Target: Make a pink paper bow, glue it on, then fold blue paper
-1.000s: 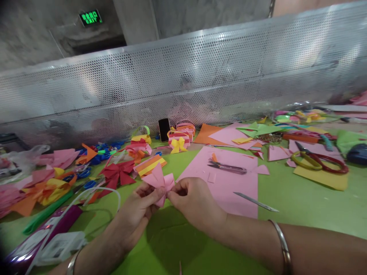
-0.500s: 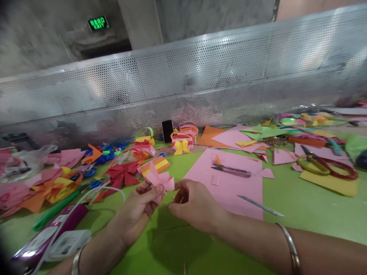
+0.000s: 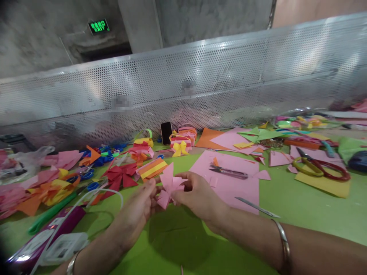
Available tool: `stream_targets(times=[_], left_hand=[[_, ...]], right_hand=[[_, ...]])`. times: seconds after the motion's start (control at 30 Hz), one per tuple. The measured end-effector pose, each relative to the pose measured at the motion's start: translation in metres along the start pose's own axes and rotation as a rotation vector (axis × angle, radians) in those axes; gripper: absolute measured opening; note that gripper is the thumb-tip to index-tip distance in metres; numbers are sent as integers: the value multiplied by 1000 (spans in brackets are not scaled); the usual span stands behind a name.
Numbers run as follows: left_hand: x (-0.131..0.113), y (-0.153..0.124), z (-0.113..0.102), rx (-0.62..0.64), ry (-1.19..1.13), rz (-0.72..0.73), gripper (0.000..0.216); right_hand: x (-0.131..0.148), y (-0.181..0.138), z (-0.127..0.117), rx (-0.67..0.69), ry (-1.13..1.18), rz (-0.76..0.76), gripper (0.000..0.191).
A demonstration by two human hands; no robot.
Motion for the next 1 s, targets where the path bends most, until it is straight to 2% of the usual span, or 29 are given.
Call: stream_targets(times=[0.07,0.13,0.2,0.27,0.37,0.47,0.5,0.57,0.67,0.73,0.77,0.87,1.0], left_hand=[[-13,1,-11,-94,205,146,30],[-34,-3,-13,-127,536,437,50],[-48,-13,-1,-78,863,722,58],[-51,-20,10,-9,1079,884,52],[-54,-28,20,33,1177,1026,24],[-62,-35,25,68,1077,1126,12],[-63,-35,25,84,1029,1109,12],[-60,-28,20,92,925,955,15],[-42,-9,6,84,696,519,19],[-26,-4,2,118,513,270,21],[-21,-3,3,138,438,190,22],[-15,-6,8,180,305,82,26],[-11,-9,12,212,228,10,29]], right_hand=[[0,1,-3,-6,57,18,49],[0,1,-6,2,109,30,48],[-1,1,-6,30,153,41,45],[-1,-1,-3,81,183,55,41],[-1,-3,2,151,203,82,40],[-1,-2,3,181,138,100,34],[0,0,0,155,69,87,31],[8,3,-11,55,-123,-21,30],[27,1,-18,-54,-367,-274,32],[33,-4,-14,-40,-469,-374,32],[34,-5,-10,-21,-510,-393,29],[32,-9,0,27,-553,-399,12],[25,-6,1,21,-509,-333,12]])
Point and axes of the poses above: each hand's wrist, its own y-axis towards the middle knuckle, its own z-axis out of the palm, x = y × z, the point moved 7 cm from there along y, towards the middle knuckle, and after that the axes turned 2 degrees about z, right-handed, at the moved point
